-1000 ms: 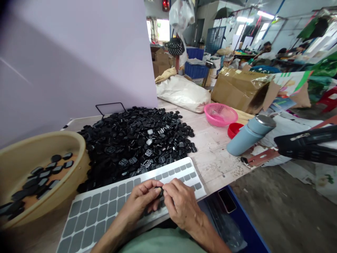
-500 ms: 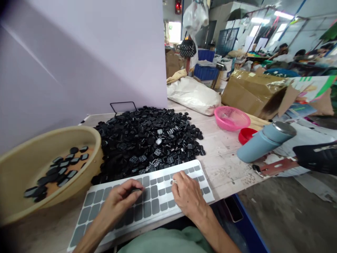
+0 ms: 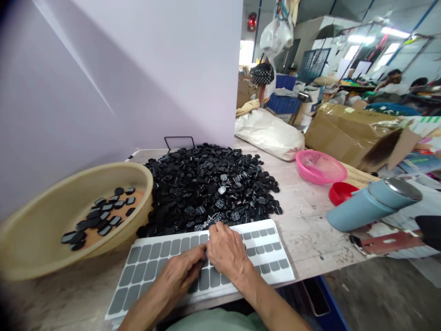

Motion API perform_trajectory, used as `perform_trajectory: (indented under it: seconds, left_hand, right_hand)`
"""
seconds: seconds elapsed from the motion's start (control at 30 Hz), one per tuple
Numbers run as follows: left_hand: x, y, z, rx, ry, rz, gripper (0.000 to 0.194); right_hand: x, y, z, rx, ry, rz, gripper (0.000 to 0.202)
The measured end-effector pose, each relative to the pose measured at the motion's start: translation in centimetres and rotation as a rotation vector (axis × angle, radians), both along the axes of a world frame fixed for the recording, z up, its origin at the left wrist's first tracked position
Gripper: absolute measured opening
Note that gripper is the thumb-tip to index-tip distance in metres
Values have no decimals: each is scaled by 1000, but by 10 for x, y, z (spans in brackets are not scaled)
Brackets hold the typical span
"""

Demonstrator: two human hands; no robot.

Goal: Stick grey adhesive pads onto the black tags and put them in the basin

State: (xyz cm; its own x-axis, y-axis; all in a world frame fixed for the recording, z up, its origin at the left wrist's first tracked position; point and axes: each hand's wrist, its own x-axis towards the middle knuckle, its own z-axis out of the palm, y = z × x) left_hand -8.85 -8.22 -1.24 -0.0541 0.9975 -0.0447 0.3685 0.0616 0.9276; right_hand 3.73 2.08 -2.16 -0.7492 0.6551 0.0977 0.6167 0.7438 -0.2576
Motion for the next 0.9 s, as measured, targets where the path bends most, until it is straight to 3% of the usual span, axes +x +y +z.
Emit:
perform_trajectory:
  seconds: [0.23, 0.47, 0.6, 0.73, 0.9]
  left_hand:
    - [-1, 0, -5, -27, 316, -103, 21]
    - [0, 0, 0, -74, 372, -115, 15]
    - [-8, -1, 1, -103, 346, -37, 6]
    - [-24, 11, 7, -113, 490, 200, 15]
    - [-43, 36, 0, -143, 870, 154, 15]
  right_hand:
    - [-4, 2, 3, -73, 23, -16, 15]
    - [-5, 13, 3, -233, 173, -10, 9]
    - [9, 18, 15, -347, 302, 31, 10]
    - [34, 14, 22, -484, 439, -15, 13]
    - [64, 4, 15, -673, 545, -123, 14]
